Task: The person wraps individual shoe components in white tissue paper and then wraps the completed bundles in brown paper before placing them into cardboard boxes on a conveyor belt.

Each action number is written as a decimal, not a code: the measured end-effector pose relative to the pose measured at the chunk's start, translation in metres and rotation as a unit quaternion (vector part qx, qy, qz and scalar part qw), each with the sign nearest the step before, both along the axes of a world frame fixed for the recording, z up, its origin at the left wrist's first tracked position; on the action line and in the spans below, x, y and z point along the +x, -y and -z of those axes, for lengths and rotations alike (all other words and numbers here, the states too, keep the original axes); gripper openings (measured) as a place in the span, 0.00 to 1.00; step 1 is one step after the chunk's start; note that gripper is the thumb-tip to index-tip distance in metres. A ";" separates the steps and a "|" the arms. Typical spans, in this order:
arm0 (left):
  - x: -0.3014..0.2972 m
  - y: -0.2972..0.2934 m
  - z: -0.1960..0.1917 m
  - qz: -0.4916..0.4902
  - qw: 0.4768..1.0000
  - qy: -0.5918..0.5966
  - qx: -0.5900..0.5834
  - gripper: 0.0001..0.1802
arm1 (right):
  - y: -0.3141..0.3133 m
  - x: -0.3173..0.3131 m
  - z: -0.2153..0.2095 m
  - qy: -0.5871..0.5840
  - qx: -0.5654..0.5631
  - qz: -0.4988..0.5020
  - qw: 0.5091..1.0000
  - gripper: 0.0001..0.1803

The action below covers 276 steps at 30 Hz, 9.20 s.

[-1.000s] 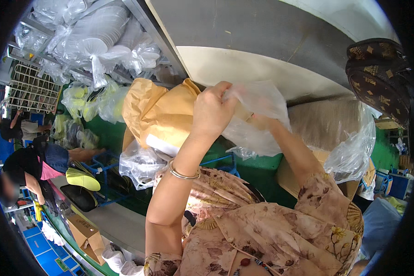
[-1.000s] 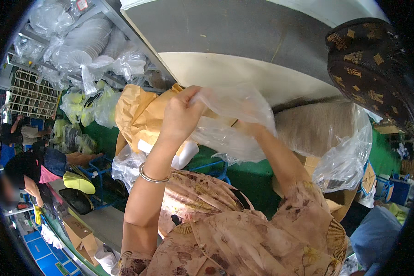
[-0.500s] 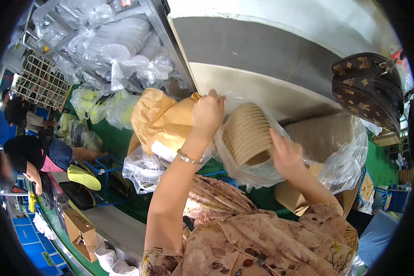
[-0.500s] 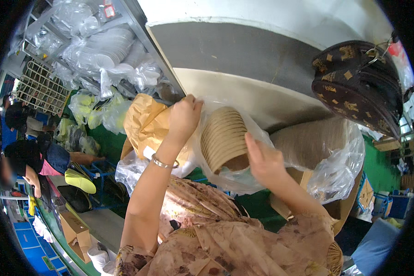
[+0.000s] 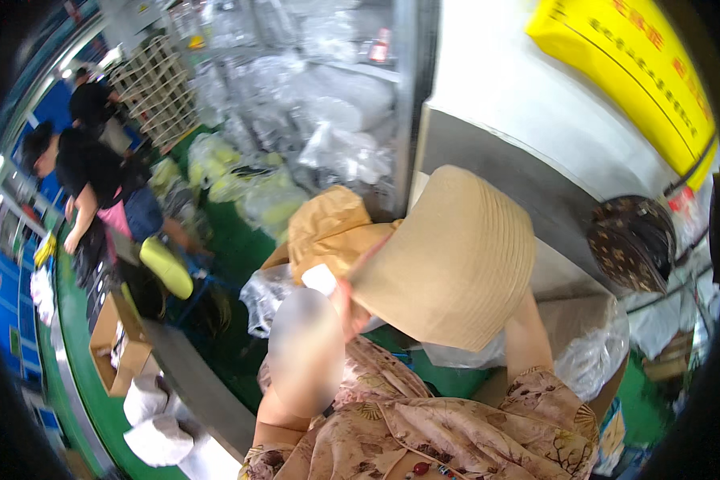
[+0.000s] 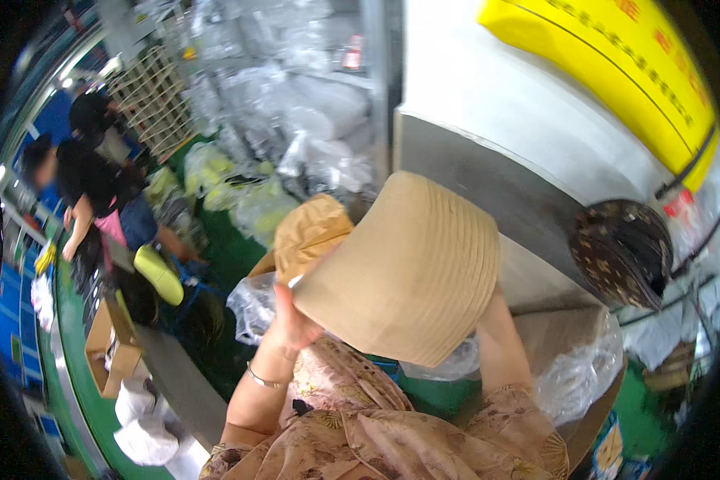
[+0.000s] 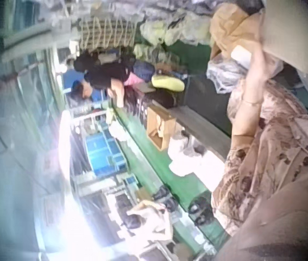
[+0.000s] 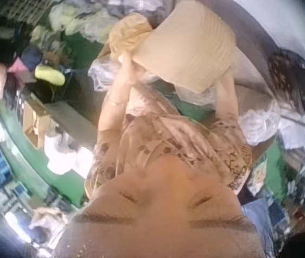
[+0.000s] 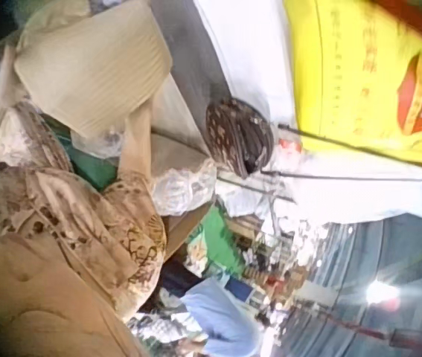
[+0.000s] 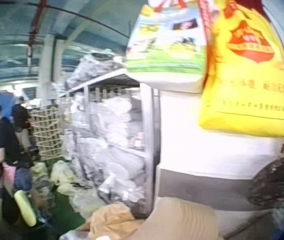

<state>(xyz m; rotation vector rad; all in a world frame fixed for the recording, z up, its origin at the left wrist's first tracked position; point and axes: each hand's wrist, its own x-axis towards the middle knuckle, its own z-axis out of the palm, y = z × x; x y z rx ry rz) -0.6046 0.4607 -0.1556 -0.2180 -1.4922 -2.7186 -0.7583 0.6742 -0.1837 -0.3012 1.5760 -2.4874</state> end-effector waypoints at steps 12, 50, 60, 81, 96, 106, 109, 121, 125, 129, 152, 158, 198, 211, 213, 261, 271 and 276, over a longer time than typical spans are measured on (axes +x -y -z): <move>0.118 0.025 0.038 -0.368 0.927 -0.032 -0.070 0.49 | 0.224 0.049 0.020 0.104 -0.011 -0.235 0.966 0.21; 0.408 0.252 -0.067 -0.621 0.257 0.365 -0.645 0.20 | 0.502 0.284 0.035 0.155 0.004 -0.660 0.735 0.24; 0.342 0.034 0.008 -0.915 0.378 0.113 -0.085 0.38 | 0.365 0.363 0.047 0.250 0.094 -0.866 0.422 0.22; 0.478 0.021 0.103 -0.968 0.205 0.054 0.131 0.18 | 0.332 0.549 0.015 -0.702 0.070 -0.619 0.345 0.38; 0.473 -0.011 0.092 -0.971 -0.036 0.226 -0.070 0.16 | 0.307 0.593 0.039 -0.748 0.079 -0.559 0.349 0.34; 0.437 -0.054 -0.024 -0.989 -0.058 0.010 -0.138 0.16 | 0.328 0.532 -0.003 -0.437 -0.047 -0.767 0.467 0.37; 0.423 -0.039 -0.023 -0.971 0.181 -0.036 -0.148 0.15 | 0.317 0.447 -0.046 -0.219 -0.084 -0.871 0.433 0.51; 0.288 0.055 0.068 -0.752 0.629 0.130 0.148 0.19 | 0.271 0.272 0.077 -0.143 0.106 -0.739 0.649 0.48; 0.289 0.074 0.096 -0.750 0.621 0.145 0.176 0.19 | 0.264 0.237 0.127 -0.099 0.155 -0.679 0.710 0.42; 0.281 0.086 0.090 -0.744 0.623 0.157 0.183 0.25 | 0.281 0.139 0.259 -0.014 0.216 -0.402 0.889 0.20; 0.247 0.119 0.148 -0.672 0.645 0.298 0.209 0.22 | 0.225 0.083 0.416 0.006 0.484 -0.396 0.781 0.09; 0.232 0.123 0.157 -0.667 0.660 0.296 0.178 0.18 | 0.228 0.058 0.356 0.337 0.262 -0.383 0.819 0.15; 0.238 0.042 0.247 -0.503 0.764 0.242 0.324 0.18 | 0.228 0.240 0.156 -0.529 0.416 -0.434 0.599 0.46; 0.230 0.146 0.230 -0.561 0.759 0.318 -0.091 0.12 | 0.230 0.253 0.152 -0.611 0.516 -0.387 0.459 0.37; 0.230 0.150 0.242 -0.654 0.702 0.275 -0.055 0.06 | 0.229 0.251 0.157 -0.584 0.504 -0.401 0.494 0.38; 0.201 0.057 0.196 -0.372 0.643 0.388 -0.545 0.46 | 0.191 0.230 0.102 -0.232 0.497 -0.657 0.517 0.28; 0.221 0.054 0.228 -0.482 0.699 0.287 -0.443 0.49 | 0.228 0.227 0.226 -0.271 0.299 -0.526 0.748 0.25; 0.236 0.016 0.249 -0.569 0.659 0.390 -0.300 0.34 | 0.214 0.234 0.232 -0.228 0.356 -0.507 0.751 0.31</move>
